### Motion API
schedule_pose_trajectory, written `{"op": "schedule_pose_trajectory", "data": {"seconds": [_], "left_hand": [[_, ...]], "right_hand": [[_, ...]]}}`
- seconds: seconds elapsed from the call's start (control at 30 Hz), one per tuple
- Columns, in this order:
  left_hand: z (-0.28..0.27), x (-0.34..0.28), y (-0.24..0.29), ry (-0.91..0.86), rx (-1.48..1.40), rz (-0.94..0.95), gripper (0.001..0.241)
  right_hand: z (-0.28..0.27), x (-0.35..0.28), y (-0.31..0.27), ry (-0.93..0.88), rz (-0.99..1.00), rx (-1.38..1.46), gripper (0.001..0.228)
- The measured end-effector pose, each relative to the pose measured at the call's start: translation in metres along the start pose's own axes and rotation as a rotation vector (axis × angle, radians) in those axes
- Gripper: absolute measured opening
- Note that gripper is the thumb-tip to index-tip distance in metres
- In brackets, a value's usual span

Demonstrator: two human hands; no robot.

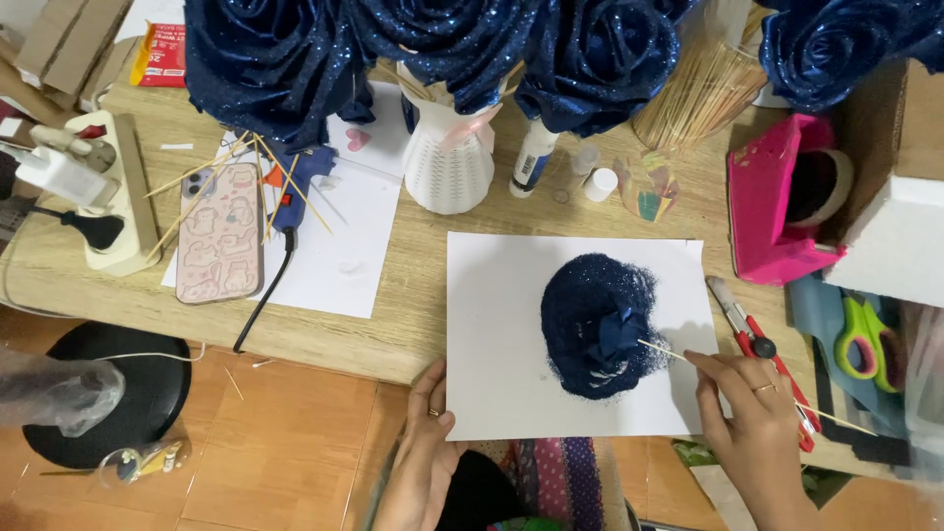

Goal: The person applies glue to a blue fabric rose and then uses a wooden stick to roll the rose in a pile of blue glitter on a white sheet of paper. They then place the finished glittered rose into a white vase containing other similar roses.

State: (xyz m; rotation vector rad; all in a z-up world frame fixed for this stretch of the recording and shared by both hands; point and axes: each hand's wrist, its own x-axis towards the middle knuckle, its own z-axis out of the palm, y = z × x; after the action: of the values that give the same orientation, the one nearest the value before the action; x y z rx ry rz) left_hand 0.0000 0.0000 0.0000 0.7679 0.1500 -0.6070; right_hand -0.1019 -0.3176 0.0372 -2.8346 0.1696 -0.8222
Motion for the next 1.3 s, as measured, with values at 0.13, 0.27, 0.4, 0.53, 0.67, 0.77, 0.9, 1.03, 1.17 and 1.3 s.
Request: {"op": "schedule_pose_trajectory", "data": {"seconds": [0.13, 0.27, 0.4, 0.53, 0.67, 0.77, 0.9, 1.03, 1.17, 1.3], "left_hand": [[-0.004, 0.003, -0.005, 0.007, -0.012, 0.014, 0.067], [0.003, 0.002, 0.001, 0.029, 0.027, -0.014, 0.068], [0.0, 0.001, -0.002, 0.014, 0.018, 0.009, 0.068], [0.0, 0.002, -0.002, 0.051, 0.015, -0.011, 0.066], [0.001, 0.003, 0.0, 0.049, 0.014, -0.025, 0.066], [0.0, 0.002, -0.003, 0.025, 0.017, -0.007, 0.069], [-0.002, 0.002, -0.003, 0.01, -0.013, 0.016, 0.068], [-0.003, 0.006, -0.005, -0.012, -0.001, 0.025, 0.068], [-0.01, 0.007, -0.011, -0.036, 0.0, 0.041, 0.068], [-0.08, 0.065, -0.075, 0.04, 0.007, 0.083, 0.086]], "right_hand": [[-0.004, 0.004, 0.0, 0.024, 0.001, 0.03, 0.025], [0.0, 0.002, 0.005, -0.006, 0.001, -0.01, 0.026], [-0.003, 0.004, 0.003, -0.009, 0.009, 0.021, 0.027], [-0.002, 0.005, 0.003, 0.009, 0.009, 0.008, 0.027], [-0.002, 0.007, 0.0, -0.003, 0.002, 0.051, 0.023], [-0.002, 0.005, 0.0, -0.004, 0.024, 0.045, 0.025], [0.0, 0.004, 0.001, 0.006, 0.019, 0.05, 0.024], [0.001, -0.002, -0.004, 0.017, 0.155, 0.1, 0.02], [0.003, -0.004, -0.018, 0.076, 0.252, 0.212, 0.017], [0.001, -0.002, -0.025, 0.126, 0.482, 0.486, 0.012]]}}
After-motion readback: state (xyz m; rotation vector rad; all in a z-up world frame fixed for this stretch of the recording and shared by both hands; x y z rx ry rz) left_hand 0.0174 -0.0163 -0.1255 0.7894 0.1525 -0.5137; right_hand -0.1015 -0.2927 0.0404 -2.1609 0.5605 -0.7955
